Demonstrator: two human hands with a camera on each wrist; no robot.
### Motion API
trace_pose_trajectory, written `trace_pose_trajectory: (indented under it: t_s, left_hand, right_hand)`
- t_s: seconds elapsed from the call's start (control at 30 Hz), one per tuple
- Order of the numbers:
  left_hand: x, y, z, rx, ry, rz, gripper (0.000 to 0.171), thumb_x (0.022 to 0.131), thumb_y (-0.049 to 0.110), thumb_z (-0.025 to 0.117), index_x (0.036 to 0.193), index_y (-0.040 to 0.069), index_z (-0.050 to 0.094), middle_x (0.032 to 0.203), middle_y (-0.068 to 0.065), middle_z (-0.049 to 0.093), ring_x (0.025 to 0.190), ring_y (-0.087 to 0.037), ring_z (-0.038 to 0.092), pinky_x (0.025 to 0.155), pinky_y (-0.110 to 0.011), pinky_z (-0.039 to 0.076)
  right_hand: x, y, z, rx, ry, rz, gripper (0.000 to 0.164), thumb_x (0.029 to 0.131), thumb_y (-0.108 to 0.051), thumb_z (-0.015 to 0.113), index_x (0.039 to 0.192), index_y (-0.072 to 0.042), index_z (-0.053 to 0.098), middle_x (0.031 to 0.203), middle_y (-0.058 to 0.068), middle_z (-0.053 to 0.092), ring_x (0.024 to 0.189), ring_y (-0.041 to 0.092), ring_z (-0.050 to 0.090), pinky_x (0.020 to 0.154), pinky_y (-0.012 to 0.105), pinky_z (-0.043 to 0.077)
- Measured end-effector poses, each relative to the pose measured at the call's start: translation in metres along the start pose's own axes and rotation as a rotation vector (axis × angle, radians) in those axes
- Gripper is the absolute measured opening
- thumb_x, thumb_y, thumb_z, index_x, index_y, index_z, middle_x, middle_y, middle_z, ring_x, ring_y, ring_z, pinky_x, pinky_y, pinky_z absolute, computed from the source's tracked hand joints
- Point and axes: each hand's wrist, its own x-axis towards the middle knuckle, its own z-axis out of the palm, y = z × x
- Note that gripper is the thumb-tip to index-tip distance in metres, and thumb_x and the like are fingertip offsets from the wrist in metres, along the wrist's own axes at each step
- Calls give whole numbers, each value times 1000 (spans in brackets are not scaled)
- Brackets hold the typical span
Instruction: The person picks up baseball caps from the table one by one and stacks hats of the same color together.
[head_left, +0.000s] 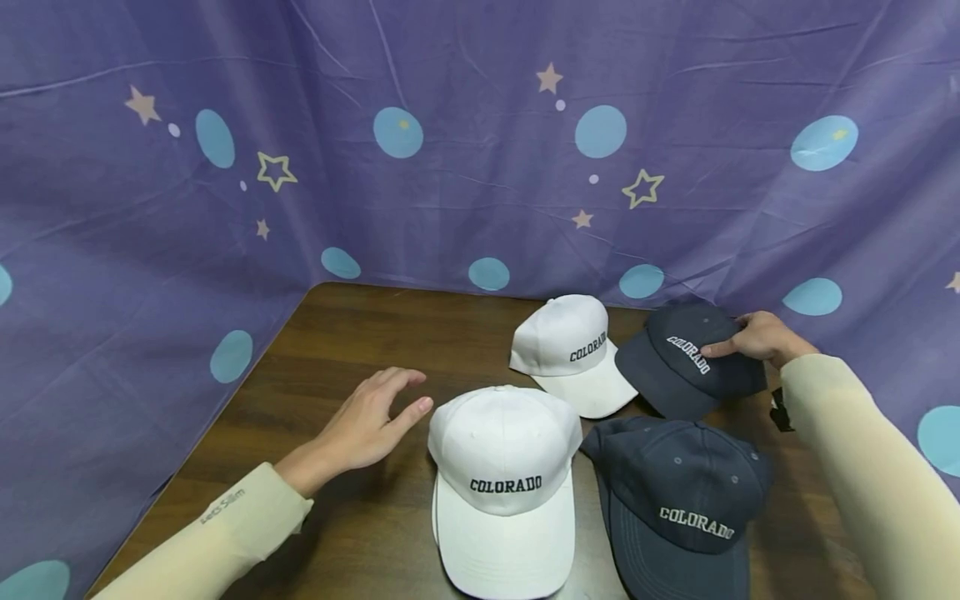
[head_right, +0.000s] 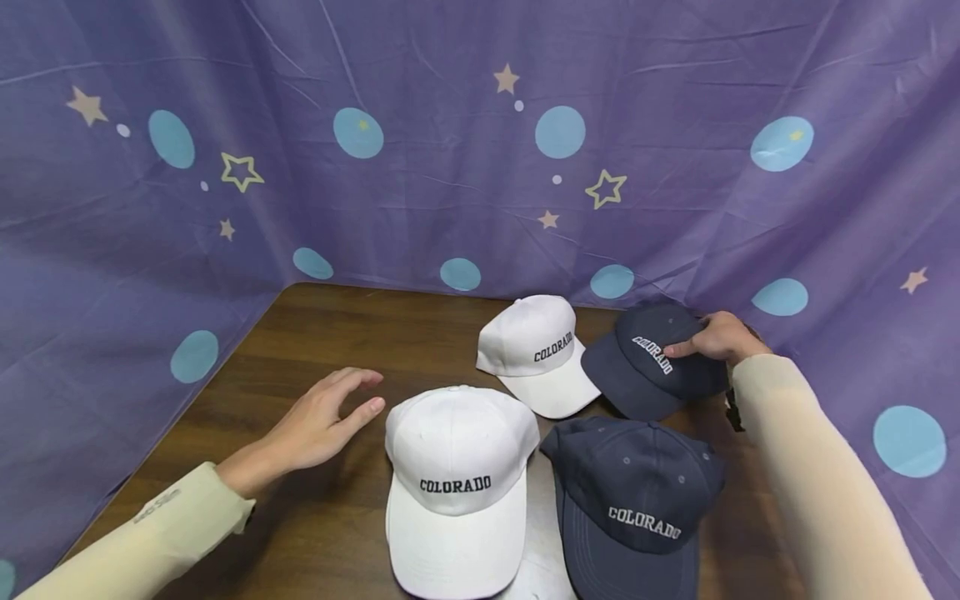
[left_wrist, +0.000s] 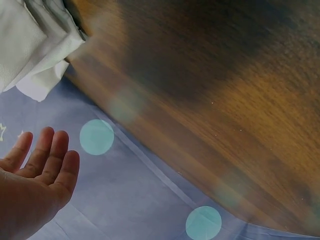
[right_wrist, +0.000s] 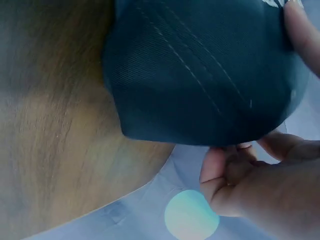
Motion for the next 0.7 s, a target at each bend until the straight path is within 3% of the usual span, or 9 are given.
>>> trace_pose_trajectory:
  t_s: [0.13, 0.23, 0.3, 0.37, 0.47, 0.53, 0.7]
  left_hand:
    - [1, 1, 0, -4, 3, 5, 51, 97, 52, 47, 128, 12, 54, 124, -2, 56, 119, -22, 47, 99, -51, 37]
    - [2, 1, 0, -4, 5, 7, 50, 97, 52, 47, 128, 13, 54, 124, -2, 56, 119, -22, 47, 99, -51, 37]
    - [2, 1, 0, -3, 6, 6, 50, 97, 51, 47, 128, 13, 54, 124, -2, 56, 119, -22, 47, 99, -51, 37]
    - [2, 1, 0, -6, 6, 3, 50, 97, 51, 47, 128, 14, 54, 125, -2, 56, 119, -22, 47, 99, -52, 37]
    - [2, 1, 0, -12, 2, -6, 50, 97, 52, 47, 129, 15, 53, 126, -2, 55, 119, -23, 47, 99, -52, 38]
    - [1, 0, -1, -15, 2, -9, 50, 97, 52, 47, 129, 14, 53, 126, -3, 55, 119, -23, 47, 98, -52, 38]
    - [1, 0, -2, -22, 1, -18, 51, 96, 53, 46, 130, 14, 53, 126, -2, 55, 119, -23, 47, 97, -51, 40]
  right_hand:
    - [-9, 5, -11, 100, -34, 33, 116, 77, -53, 74, 141, 19, 8, 141, 42, 13, 127, 55, 21, 102, 61, 30]
    - [-15, 4, -15, 228, -57, 23, 105, 82, -49, 70, 143, 15, 14, 140, 36, 27, 125, 46, 36, 99, 54, 39]
    - [-18, 2, -18, 348, -72, 17, 92, 86, -46, 67, 143, 11, 21, 126, 25, 49, 113, 35, 52, 93, 47, 47]
    - [-23, -1, -19, 486, -73, 19, 70, 88, -41, 67, 134, 5, 40, 107, 9, 63, 96, 24, 62, 84, 40, 52]
    - [-30, -6, -23, 601, -61, 23, 41, 89, -36, 67, 115, -7, 54, 89, -6, 63, 84, 15, 64, 77, 36, 54]
    - [-36, -10, -26, 644, -56, 21, 31, 89, -35, 67, 107, -12, 54, 87, -6, 64, 83, 16, 64, 75, 36, 55]
    - [-48, -20, -32, 751, -71, -16, 19, 93, -30, 62, 102, -15, 56, 85, -3, 68, 80, 18, 66, 71, 36, 56]
